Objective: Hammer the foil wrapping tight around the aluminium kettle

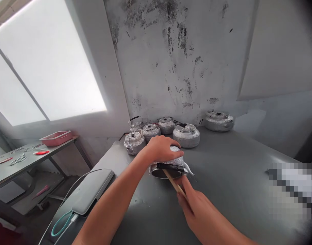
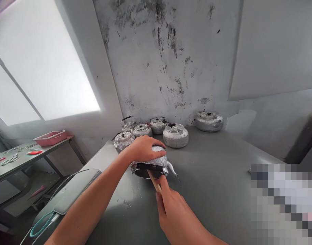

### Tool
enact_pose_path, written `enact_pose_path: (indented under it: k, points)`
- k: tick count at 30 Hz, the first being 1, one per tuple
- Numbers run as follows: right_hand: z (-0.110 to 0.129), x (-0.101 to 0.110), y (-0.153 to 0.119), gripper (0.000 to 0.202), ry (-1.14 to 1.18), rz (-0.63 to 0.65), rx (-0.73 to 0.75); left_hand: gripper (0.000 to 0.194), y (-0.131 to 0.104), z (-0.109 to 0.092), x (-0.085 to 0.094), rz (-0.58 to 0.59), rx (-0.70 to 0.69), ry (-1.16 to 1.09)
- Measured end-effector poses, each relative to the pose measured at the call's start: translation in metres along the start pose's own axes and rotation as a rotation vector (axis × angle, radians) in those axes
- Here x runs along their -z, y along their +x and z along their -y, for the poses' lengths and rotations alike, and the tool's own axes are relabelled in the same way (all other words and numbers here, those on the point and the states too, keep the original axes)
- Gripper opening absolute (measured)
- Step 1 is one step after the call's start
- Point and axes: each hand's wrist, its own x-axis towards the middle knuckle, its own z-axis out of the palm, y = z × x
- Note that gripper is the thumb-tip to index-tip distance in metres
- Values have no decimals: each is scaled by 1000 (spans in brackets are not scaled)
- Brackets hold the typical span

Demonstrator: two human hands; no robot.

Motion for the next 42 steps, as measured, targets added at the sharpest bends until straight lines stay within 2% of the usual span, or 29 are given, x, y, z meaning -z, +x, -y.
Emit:
enact_pose_path:
  k: [3,7,11,18,21,27,30,36,42]
  points:
    - [-1,-1,-1,38,12,6,-3,43,0,-1,1,5,4,-1]
    - [0,-3,-2,32,31,-63,35,43,0,-2,1,2,9,-4]
    - [0,-3,-2,34,18,-15,1,44,0,-1,0,3,5,7]
    - [3,0,-1,43,68,-15,-3,42,1,0,-1,-9,-4,4]
    - [2,-2,0,40,58,-6,-23,42,0,-2,0,4,2,-1]
    - [7,-1,-3,45,82,-81,40,43,0,-3,0,2,-6,9]
    - [6,-2,-2,45,62,-43,0,43,1,-1,-2,-4,-8,12]
    - [0,-5,0,42,96,-84,-30,43,1,0,-4,-17,-23,8]
    - [1,-4,1,43,73,-32,-64,42,1,1,-4,-23,-25,10]
